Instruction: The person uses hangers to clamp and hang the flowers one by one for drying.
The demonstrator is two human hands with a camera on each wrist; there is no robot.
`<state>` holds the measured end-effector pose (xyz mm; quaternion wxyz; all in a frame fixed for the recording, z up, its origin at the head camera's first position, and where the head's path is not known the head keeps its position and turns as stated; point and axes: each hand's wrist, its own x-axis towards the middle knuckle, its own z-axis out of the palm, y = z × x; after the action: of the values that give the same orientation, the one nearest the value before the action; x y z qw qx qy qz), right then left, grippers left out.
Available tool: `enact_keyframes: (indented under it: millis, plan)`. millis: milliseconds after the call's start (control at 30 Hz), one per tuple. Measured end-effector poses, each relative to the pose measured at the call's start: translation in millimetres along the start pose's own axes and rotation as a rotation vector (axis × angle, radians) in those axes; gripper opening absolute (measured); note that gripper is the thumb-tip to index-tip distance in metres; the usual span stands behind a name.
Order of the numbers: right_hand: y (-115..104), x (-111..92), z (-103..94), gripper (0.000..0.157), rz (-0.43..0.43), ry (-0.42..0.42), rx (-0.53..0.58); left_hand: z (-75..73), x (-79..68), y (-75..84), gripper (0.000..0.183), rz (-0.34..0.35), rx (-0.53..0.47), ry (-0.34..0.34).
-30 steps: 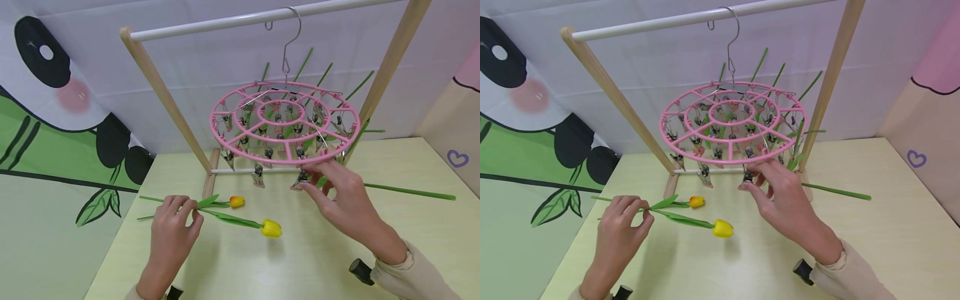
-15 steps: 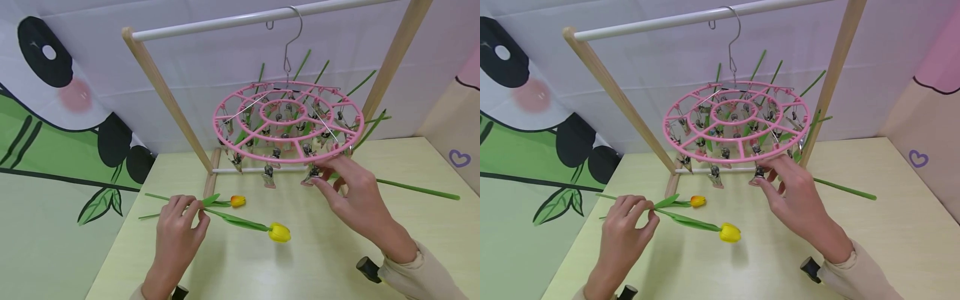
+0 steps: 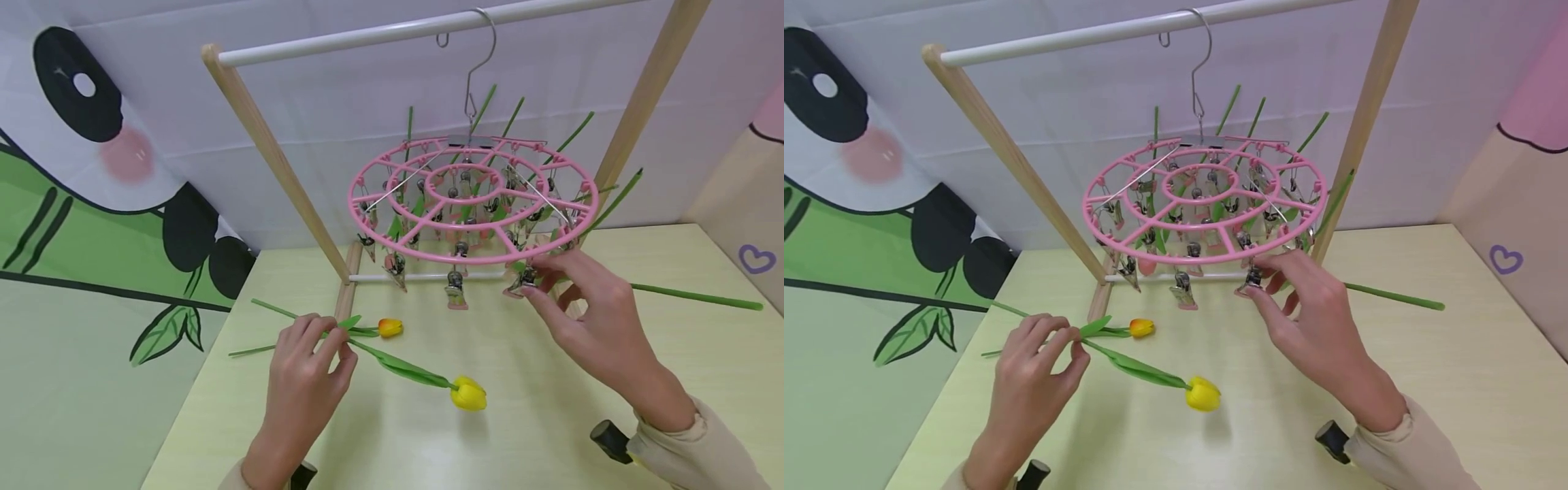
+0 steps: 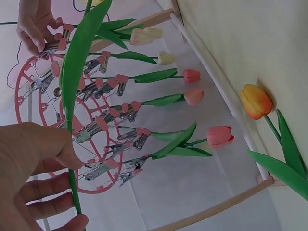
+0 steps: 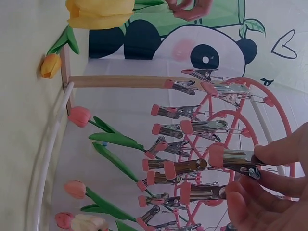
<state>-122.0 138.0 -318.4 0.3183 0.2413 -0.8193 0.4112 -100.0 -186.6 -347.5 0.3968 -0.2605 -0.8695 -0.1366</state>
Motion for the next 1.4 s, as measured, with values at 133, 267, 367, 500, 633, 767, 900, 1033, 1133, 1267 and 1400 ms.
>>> enact_keyframes:
  millis: [133,267,367,500,633,767,900,1033,1133,1267,1400]
  plan:
    - [-1,-1,-0.3,0.043,0.018,0.002,0.019,2.6,1.2,3.9,0.014,0.044,-0.041,0.029]
    - [-3,-1,-0.6,0.042,0.038,0.01,0.025,3.5,4.3,6.7,0.023,0.09,-0.064,0.07]
    - [-5,-1,-1.3,0.042,0.049,0.018,0.028,3.0,6.1,8.4,0.026,0.115,-0.065,0.093]
    - [-10,-1,-3.3,0.044,0.047,0.018,0.026,2.4,8.7,10.6,0.025,0.135,-0.07,0.124]
    - [-15,-1,-6.3,0.044,0.05,0.014,0.013,2.2,11.6,12.7,0.024,0.158,-0.075,0.164]
    - [-21,-2,-7.9,0.046,0.041,0.066,0.028,2.3,15.3,14.8,0.023,0.189,-0.075,0.214]
    - [-26,-2,-6.8,0.039,-0.005,0.14,0.099,2.6,20.5,17.7,0.021,0.229,-0.074,0.26]
    - [-34,-3,-4.5,0.019,-0.066,0.16,0.166,0.8,24.4,21.1,0.021,0.262,-0.071,0.291]
    - [-40,-3,-2.4,0.016,-0.097,0.132,0.183,-1.6,26.6,23.3,0.02,0.289,-0.068,0.309]
    - [-44,-3,1.8,0.027,-0.127,0.084,0.179,-4.9,29.4,25.6,0.019,0.335,-0.08,0.332]
    - [-44,-3,8.1,0.026,-0.149,0.045,0.204,-6.2,32.0,27.6,0.018,0.373,-0.097,0.344]
